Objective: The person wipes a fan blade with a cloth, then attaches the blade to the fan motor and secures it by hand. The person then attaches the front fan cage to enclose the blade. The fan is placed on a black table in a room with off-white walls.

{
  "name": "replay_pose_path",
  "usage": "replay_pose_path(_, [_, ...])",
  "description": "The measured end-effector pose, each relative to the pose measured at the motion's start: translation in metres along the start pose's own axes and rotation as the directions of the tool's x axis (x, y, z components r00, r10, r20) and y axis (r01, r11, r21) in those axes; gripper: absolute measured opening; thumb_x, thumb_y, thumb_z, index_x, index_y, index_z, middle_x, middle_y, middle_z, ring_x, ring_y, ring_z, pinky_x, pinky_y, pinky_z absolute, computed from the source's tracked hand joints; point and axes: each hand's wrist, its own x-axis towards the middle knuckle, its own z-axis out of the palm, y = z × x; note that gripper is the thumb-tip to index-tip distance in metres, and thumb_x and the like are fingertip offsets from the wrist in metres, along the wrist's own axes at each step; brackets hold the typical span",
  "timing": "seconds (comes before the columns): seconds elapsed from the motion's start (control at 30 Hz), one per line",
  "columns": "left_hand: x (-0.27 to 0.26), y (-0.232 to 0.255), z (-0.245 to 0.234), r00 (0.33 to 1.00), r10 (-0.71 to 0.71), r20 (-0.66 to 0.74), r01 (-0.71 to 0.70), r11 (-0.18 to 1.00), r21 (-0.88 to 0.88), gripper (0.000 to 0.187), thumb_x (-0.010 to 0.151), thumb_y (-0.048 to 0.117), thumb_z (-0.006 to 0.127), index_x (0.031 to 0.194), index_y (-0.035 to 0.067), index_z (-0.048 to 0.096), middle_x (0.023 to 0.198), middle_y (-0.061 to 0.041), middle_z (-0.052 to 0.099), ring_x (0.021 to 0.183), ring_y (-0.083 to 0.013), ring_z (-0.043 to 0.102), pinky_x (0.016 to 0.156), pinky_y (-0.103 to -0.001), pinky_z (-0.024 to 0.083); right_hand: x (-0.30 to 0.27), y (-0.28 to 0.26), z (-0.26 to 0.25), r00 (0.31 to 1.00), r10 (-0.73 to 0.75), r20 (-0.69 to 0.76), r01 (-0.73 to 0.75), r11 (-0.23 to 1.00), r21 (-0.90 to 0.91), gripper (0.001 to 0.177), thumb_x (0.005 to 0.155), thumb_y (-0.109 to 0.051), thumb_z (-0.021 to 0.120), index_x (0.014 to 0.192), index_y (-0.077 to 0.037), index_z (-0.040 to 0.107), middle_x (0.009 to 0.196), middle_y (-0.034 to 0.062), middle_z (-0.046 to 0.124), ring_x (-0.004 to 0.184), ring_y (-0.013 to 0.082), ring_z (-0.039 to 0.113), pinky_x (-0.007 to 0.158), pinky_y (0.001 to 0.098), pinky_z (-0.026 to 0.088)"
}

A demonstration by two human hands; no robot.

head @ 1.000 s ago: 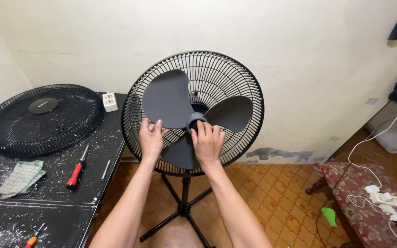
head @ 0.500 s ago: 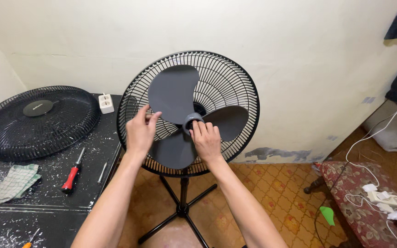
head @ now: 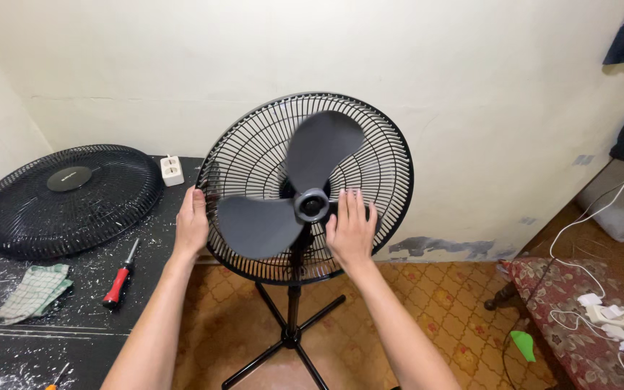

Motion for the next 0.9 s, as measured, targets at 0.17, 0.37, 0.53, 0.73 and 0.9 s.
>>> replay_pose_path(0.17, [-0.006, -0.015, 0.01, 0.993, 0.006, -0.117, -0.019, 0.994, -0.11, 0.077, 0.106, 0.067, 0.027, 0.126, -0.001, 0.058, 0.111, -0.019, 0.068, 0.11, -0.032, 0.064, 0.097, -0.041, 0.046, -0.071, -0.016, -0.001, 0.913, -0.08, 0.399, -0.077, 0.929, 0.362, 0.046, 0.089, -0.036, 0.059, 0.055, -0.008, 0.072, 0.051, 0.0137, 0.063, 0.044, 0.0328, 0.062, 0.046, 0.0424, 0.05])
replay_pose_path(0.37, [-0.007, -0.026, 0.008, 0.994, 0.013, -0.112, -0.026, 0.993, -0.118, 0.074, 0.107, 0.066, 0.026, 0.118, -0.001, 0.059, 0.106, -0.015, 0.067, 0.102, -0.0236, 0.061, 0.095, -0.038, 0.045, -0.059, -0.01, 0.006, 0.98, 0.036, 0.195, -0.116, 0.901, 0.419, 0.037, 0.092, -0.029, 0.065, 0.061, -0.009, 0.068, 0.063, 0.0093, 0.067, 0.055, 0.0327, 0.066, 0.049, 0.0443, 0.051])
replay_pose_path(0.53, [-0.01, -0.013, 0.003, 0.997, -0.021, -0.072, 0.012, 0.993, -0.121, 0.074, 0.108, 0.065, 0.027, 0.118, 0.0, 0.059, 0.105, -0.016, 0.067, 0.102, -0.0268, 0.061, 0.095, -0.039, 0.046, -0.031, -0.005, -0.003, 0.988, 0.107, 0.111, -0.143, 0.909, 0.392, 0.035, 0.09, -0.028, 0.07, 0.061, -0.009, 0.067, 0.059, 0.0082, 0.064, 0.053, 0.0323, 0.064, 0.046, 0.0434, 0.048])
replay_pose_path(0.73, [-0.025, -0.011, 0.01, 0.93, 0.193, -0.313, -0.158, 0.979, 0.132, 0.06, 0.114, 0.05, 0.036, 0.148, 0.001, 0.046, 0.14, -0.022, 0.049, 0.132, -0.0367, 0.047, 0.112, -0.046, 0.037, -0.023, -0.003, -0.014, 0.98, 0.163, 0.115, -0.197, 0.888, 0.415, 0.028, 0.091, -0.026, 0.071, 0.07, -0.008, 0.07, 0.068, 0.0078, 0.065, 0.061, 0.0309, 0.065, 0.054, 0.0423, 0.05])
replay_pose_path(0.9, [-0.05, -0.009, 0.031, 0.793, 0.5, -0.349, -0.343, 0.839, 0.423, 0.049, 0.114, 0.036, 0.044, 0.154, 0.008, 0.042, 0.158, -0.012, 0.035, 0.151, -0.0294, 0.034, 0.128, -0.048, 0.03, -0.017, 0.004, -0.013, 0.988, 0.153, -0.02, -0.131, 0.897, 0.422, 0.033, 0.089, -0.02, 0.068, 0.118, -0.004, 0.069, 0.124, 0.018, 0.063, 0.117, 0.036, 0.059, 0.097, 0.0472, 0.045])
